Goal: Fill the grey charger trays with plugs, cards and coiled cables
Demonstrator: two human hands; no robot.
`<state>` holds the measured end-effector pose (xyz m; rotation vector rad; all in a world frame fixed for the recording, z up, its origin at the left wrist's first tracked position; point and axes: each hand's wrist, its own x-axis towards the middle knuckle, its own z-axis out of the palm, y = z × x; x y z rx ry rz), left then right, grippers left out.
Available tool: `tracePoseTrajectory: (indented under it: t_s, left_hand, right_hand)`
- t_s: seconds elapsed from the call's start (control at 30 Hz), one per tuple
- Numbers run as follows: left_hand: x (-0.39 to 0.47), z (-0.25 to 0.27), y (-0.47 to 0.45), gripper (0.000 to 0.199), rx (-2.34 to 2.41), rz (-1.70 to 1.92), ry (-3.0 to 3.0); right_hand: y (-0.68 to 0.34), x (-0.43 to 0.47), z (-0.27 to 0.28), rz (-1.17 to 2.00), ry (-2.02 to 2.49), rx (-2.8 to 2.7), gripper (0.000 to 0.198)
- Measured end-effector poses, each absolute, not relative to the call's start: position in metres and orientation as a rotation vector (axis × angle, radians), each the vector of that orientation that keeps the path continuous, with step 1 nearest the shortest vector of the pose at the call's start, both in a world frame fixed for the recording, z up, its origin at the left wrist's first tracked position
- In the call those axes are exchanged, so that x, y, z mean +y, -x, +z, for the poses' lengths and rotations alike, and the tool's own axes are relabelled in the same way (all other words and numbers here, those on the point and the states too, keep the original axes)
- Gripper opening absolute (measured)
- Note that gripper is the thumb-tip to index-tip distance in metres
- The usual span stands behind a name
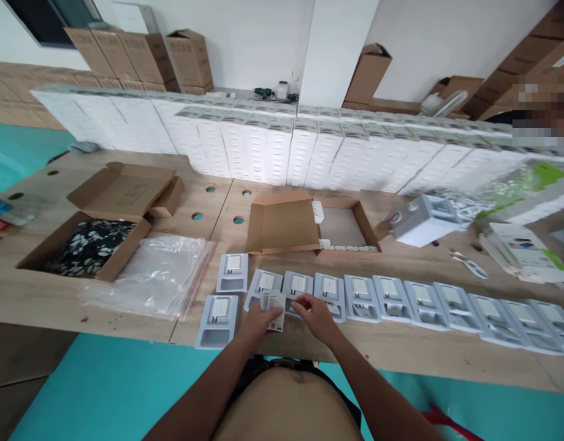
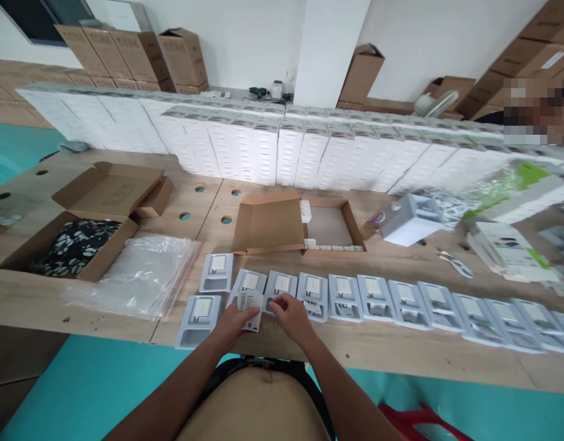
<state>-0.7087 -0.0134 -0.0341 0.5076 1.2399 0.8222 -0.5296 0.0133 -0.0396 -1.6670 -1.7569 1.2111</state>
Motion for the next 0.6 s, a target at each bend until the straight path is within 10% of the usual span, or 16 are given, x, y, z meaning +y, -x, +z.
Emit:
tracePoseTrajectory:
  t_s: [0.6]
  left_hand:
    - [-0.011, -0.016, 0.695, 0.037, 1.169, 0.824, -0.468]
  right_hand:
    - [0.521, -0.011, -0.026, 1.660, 1.244, -1.246, 0.022]
